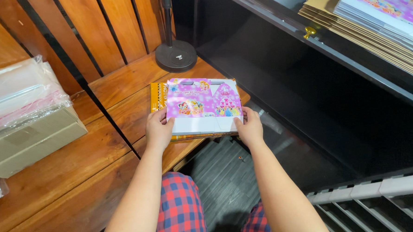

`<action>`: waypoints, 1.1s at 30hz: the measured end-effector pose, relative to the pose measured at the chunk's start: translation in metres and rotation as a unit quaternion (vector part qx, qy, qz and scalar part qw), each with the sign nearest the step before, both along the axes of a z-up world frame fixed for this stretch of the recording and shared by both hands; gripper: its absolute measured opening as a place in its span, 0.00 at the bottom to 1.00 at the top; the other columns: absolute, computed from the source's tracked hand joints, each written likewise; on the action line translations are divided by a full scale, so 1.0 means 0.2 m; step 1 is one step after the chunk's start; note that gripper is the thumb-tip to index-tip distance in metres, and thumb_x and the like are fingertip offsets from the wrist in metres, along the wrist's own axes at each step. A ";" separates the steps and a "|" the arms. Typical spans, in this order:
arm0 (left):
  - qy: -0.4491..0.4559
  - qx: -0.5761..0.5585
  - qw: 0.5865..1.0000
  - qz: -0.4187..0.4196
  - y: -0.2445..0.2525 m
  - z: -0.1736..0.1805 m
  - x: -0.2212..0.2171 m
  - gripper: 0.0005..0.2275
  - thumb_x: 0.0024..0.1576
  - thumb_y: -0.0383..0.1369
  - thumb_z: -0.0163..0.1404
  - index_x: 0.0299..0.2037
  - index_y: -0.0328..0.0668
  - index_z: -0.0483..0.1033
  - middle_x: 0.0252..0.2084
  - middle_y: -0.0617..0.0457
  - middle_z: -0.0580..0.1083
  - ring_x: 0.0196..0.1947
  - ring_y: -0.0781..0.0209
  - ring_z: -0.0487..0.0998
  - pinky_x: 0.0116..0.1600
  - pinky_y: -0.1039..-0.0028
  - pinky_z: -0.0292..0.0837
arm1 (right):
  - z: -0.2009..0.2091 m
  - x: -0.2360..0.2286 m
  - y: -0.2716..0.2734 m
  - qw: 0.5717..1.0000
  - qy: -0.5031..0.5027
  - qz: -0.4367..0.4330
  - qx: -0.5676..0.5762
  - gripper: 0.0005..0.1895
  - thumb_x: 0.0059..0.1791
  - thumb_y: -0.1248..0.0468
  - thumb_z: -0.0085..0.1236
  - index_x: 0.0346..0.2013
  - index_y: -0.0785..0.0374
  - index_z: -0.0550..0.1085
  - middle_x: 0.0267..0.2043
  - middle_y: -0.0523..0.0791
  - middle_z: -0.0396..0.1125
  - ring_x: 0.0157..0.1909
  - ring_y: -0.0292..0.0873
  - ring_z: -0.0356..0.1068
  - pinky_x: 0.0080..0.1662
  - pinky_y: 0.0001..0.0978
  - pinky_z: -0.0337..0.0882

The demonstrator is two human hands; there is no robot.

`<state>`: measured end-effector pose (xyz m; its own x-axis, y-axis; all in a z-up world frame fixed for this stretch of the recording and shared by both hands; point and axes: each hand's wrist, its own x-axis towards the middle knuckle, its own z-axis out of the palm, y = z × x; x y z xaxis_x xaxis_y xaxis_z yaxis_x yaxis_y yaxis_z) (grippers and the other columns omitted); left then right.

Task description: The person repeatedly picks up a stack of flat, decorated paper items from a wooden surface, lifts them, and places them onto a black shelf. The person continues this pick-and-place cycle throughout the clip.

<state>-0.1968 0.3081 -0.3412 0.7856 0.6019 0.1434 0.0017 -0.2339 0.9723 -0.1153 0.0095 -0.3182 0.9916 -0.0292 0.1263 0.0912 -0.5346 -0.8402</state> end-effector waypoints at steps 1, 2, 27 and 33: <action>0.000 0.000 1.000 0.000 0.00 -0.01 0.01 0.21 0.52 0.23 0.62 0.57 0.29 0.77 0.56 0.36 0.70 0.55 0.36 0.76 0.56 0.65 0.79 | 0.00 0.00 0.00 1.000 0.000 0.000 0.000 0.28 0.46 0.65 0.68 0.60 0.64 0.73 0.54 0.51 0.67 0.60 0.51 0.71 0.57 0.29 0.76; -0.002 0.005 1.000 0.001 0.00 -0.02 0.01 0.21 0.52 0.23 0.63 0.57 0.29 0.77 0.56 0.36 0.70 0.55 0.36 0.76 0.56 0.65 0.79 | 0.01 -0.01 0.01 1.000 -0.001 0.001 0.000 0.27 0.46 0.65 0.67 0.60 0.64 0.73 0.55 0.52 0.67 0.60 0.52 0.71 0.58 0.30 0.75; 0.069 -0.003 0.998 -0.003 -0.02 0.10 -0.06 0.21 0.58 0.30 0.59 0.63 0.43 0.76 0.58 0.45 0.73 0.58 0.51 0.78 0.59 0.72 0.76 | -0.06 0.00 0.01 0.984 -0.049 0.023 -0.172 0.27 0.54 0.57 0.55 0.68 0.55 0.71 0.63 0.50 0.66 0.67 0.52 0.67 0.65 0.42 0.69; 0.047 -0.010 0.999 0.014 -0.06 0.17 -0.09 0.20 0.57 0.29 0.58 0.61 0.44 0.78 0.57 0.42 0.74 0.58 0.48 0.78 0.59 0.69 0.77 | -0.03 -0.03 0.04 0.978 -0.052 0.022 -0.202 0.27 0.55 0.57 0.53 0.69 0.59 0.70 0.64 0.52 0.65 0.66 0.54 0.68 0.63 0.42 0.70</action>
<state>-0.2146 0.2963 -0.3070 0.7784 0.6253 0.0567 0.1002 -0.2129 0.9719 -0.1204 0.0182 -0.3244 0.9718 0.0856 0.2198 0.1953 -0.8146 -0.5461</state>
